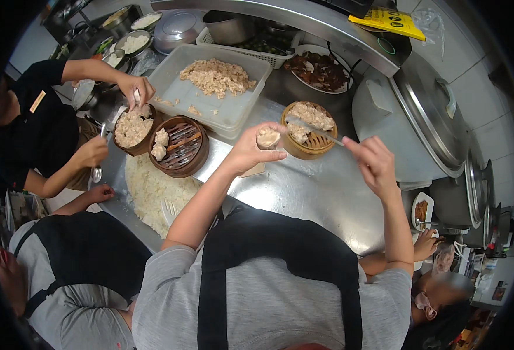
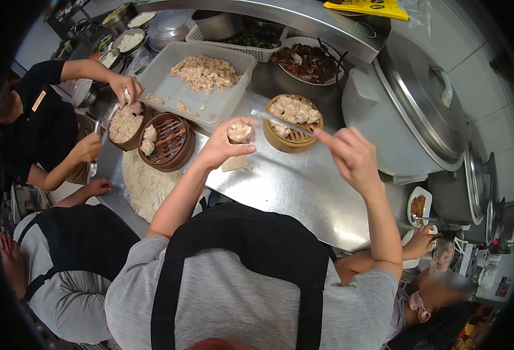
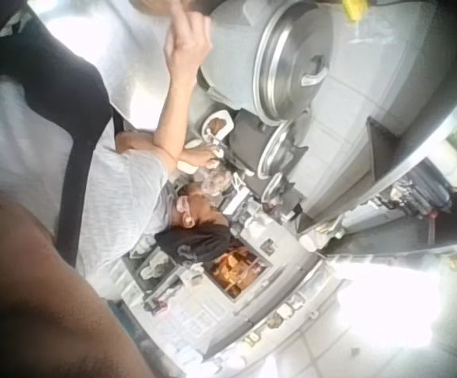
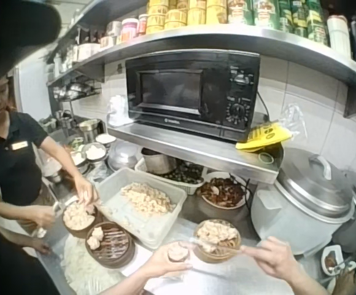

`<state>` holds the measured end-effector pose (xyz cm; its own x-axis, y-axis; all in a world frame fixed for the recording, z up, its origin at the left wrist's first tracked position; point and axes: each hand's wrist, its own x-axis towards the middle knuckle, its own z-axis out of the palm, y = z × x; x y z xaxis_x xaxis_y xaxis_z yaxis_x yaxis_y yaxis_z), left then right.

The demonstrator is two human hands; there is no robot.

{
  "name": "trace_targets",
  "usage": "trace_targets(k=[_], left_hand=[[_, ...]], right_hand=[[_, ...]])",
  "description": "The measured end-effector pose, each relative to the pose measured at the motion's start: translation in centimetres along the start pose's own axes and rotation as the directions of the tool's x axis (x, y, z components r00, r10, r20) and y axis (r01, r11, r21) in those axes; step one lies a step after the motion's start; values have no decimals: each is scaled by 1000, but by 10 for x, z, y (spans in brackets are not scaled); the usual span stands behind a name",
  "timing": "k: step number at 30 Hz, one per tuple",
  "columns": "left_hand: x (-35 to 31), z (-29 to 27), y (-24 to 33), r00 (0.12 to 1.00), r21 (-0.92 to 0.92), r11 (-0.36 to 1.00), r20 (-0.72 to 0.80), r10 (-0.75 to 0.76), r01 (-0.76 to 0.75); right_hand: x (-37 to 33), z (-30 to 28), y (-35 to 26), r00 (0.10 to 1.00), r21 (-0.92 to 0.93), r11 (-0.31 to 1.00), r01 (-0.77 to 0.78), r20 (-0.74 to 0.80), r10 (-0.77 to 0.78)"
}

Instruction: The person assembles dim sum by placing filling from a tray onto square wrappers, folding the wrappers around the filling, and placing the finished pieces into a bamboo steamer basket.

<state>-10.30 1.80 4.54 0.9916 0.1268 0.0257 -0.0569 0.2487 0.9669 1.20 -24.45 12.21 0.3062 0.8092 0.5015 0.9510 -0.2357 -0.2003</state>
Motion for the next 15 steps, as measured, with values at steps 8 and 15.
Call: trace_targets(k=[8,15], left_hand=[[5,-10,4,958,417,862,116,264,-288],[6,2,-6,984,190,979,-147,101,-72]], right_hand=[[-12,31,-25,987,285,948,-138,-41,156],[-15,45,-48,985,133,977,-165,-23,170]])
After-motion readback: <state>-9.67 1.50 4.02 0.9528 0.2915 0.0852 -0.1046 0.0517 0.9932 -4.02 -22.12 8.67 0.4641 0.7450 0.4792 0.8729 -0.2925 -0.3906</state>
